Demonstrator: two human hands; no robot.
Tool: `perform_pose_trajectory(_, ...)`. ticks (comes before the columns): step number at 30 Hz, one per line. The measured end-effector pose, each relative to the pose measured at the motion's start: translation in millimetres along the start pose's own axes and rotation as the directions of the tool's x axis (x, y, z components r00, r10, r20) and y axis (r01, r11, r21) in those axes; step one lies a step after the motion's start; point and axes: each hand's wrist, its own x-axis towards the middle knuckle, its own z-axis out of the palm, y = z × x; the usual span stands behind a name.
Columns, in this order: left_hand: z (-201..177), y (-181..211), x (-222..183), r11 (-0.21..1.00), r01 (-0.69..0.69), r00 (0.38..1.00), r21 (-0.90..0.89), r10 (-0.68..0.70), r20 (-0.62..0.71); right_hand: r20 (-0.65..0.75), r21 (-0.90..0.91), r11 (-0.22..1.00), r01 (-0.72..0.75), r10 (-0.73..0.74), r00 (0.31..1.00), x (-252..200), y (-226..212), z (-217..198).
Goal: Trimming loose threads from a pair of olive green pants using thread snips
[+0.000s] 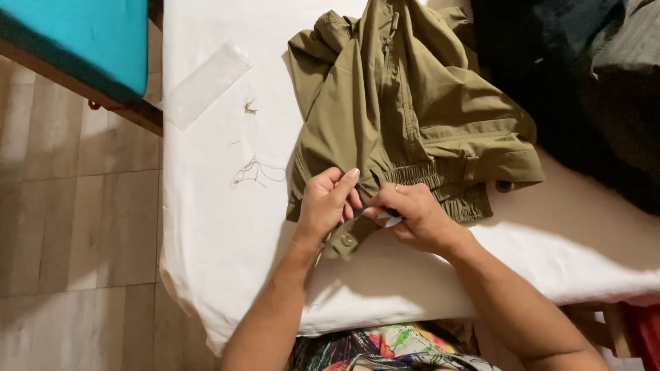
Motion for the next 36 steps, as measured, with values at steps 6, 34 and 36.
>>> perform_pose_trajectory(6, 1.7, 2.6, 2.5, 0.996, -0.053, 0.995, 0.078, 0.059, -0.084, 0.017, 0.174, 0.985, 0.011, -0.015, 1.0, 2.1, -10.2, 3.8)
perform_pose_trajectory(34, -23.3, 30.9, -14.6, 0.568, -0.564, 0.592, 0.6, 0.784, -0.187, -0.014, -0.448, 0.638, -0.627, 0.696, 0.718, -73.0, -11.7, -115.9)
perform_pose_trajectory(36, -29.8, 29.1, -15.4, 0.471, -0.461, 0.547, 0.752, 0.818, -0.178, 0.146, -0.401, 0.607, -0.686, 0.782, 0.607, -68.3, -37.7, -105.9)
